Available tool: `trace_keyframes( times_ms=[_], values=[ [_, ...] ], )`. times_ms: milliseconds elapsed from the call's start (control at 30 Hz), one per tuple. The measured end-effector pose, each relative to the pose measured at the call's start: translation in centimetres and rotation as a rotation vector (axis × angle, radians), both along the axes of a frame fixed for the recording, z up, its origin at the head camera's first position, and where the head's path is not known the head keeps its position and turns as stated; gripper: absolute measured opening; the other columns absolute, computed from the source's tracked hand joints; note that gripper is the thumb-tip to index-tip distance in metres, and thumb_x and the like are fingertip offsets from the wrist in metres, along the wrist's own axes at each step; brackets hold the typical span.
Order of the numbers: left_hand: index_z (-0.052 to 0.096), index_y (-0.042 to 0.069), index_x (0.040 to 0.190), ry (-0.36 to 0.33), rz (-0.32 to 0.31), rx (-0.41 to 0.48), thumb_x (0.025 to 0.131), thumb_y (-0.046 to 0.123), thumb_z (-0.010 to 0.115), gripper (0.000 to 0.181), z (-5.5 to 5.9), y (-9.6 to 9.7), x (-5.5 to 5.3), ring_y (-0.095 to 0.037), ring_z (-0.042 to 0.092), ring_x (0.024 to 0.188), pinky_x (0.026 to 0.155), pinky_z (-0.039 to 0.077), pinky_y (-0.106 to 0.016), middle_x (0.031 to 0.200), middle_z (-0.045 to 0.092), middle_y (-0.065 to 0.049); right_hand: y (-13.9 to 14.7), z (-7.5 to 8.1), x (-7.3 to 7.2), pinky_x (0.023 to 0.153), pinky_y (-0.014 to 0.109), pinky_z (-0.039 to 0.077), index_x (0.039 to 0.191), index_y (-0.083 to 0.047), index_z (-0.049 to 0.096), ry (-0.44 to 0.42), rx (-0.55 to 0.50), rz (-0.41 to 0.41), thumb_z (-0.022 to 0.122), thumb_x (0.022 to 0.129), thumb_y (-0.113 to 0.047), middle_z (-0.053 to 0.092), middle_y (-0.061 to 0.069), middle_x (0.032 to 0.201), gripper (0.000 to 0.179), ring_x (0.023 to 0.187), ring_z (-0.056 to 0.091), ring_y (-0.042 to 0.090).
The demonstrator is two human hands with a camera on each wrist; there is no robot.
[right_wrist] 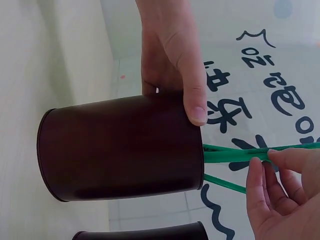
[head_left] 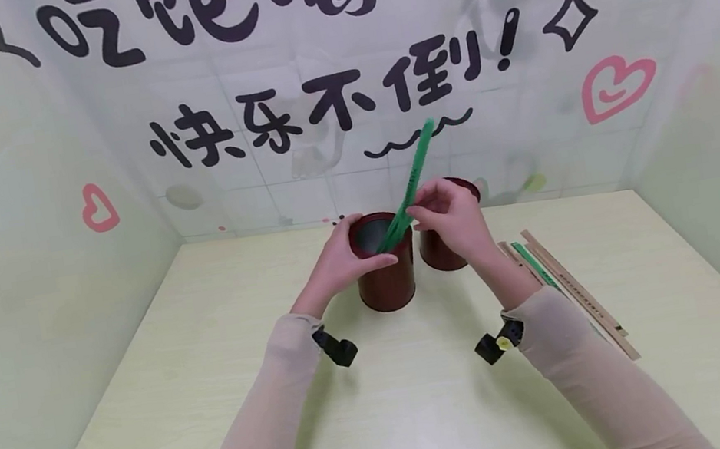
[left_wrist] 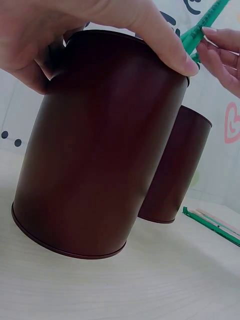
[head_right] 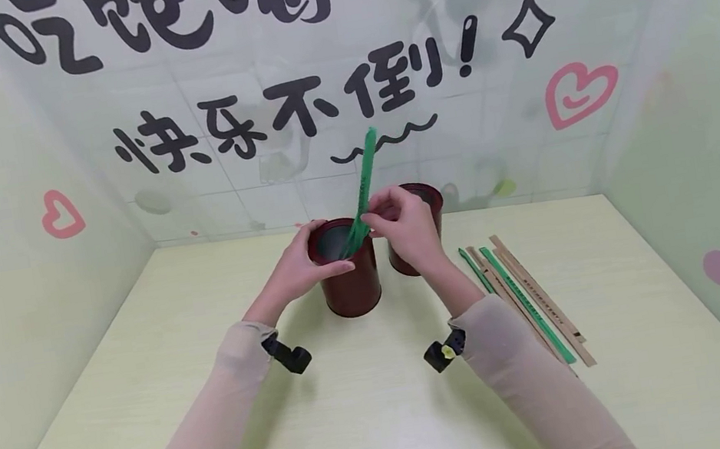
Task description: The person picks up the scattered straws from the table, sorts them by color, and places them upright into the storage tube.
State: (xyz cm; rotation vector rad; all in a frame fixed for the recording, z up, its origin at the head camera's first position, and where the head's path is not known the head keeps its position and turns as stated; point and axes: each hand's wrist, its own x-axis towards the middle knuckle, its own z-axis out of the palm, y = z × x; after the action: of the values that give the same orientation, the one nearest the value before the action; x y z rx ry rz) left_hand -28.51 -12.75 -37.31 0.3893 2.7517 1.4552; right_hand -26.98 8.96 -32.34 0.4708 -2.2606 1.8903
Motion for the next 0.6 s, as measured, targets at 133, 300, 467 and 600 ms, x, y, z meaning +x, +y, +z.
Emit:
trace_keyframes(
  times_ms=[133, 300, 467, 600],
  values=[
    [0.032, 0.008, 0.151, 0.006, 0.001, -0.001, 0.076, 0.043, 0.085, 0.099, 0.0, 0.0, 0.0, -0.028, 0.052, 0.126, 0.104, 0.051, -0.048, 0.142, 0.049, -0.011, 0.3, 0.1, 0.1, 0.07, 0.024, 0.061, 0.109, 0.006, 0.06, 0.008, 0.032, 0.001, 0.069, 0.092, -0.005, 0.068, 0.019, 0.1, 0.022, 0.072, 0.067, 0.002],
    [0.032, 0.009, 0.151, 0.005, 0.001, -0.011, 0.076, 0.042, 0.085, 0.098, 0.2, 0.1, 0.1, -0.029, 0.051, 0.129, 0.105, 0.05, -0.048, 0.144, 0.049, -0.012, 1.2, 0.2, 0.3, 0.07, 0.021, 0.06, 0.108, 0.008, 0.059, 0.011, 0.019, 0.013, 0.071, 0.09, -0.002, 0.067, 0.013, 0.096, 0.024, 0.071, 0.067, 0.005],
    [0.031, 0.01, 0.152, -0.011, 0.009, -0.026, 0.076, 0.043, 0.085, 0.099, 0.3, 0.2, 0.1, -0.03, 0.049, 0.131, 0.105, 0.05, -0.049, 0.146, 0.047, -0.012, 2.6, 0.2, 0.5, 0.071, 0.021, 0.06, 0.11, 0.007, 0.059, -0.019, 0.047, -0.017, 0.07, 0.091, -0.005, 0.066, 0.009, 0.099, 0.025, 0.077, 0.068, 0.008],
    [0.03, 0.009, 0.152, -0.014, 0.011, -0.028, 0.076, 0.043, 0.085, 0.099, 0.3, 0.3, 0.1, -0.03, 0.049, 0.131, 0.106, 0.049, -0.049, 0.147, 0.046, -0.012, 3.9, 0.0, 0.6, 0.072, 0.021, 0.06, 0.11, 0.008, 0.057, -0.029, 0.056, -0.031, 0.07, 0.092, -0.006, 0.063, 0.005, 0.097, 0.027, 0.078, 0.068, 0.01]
  ],
)
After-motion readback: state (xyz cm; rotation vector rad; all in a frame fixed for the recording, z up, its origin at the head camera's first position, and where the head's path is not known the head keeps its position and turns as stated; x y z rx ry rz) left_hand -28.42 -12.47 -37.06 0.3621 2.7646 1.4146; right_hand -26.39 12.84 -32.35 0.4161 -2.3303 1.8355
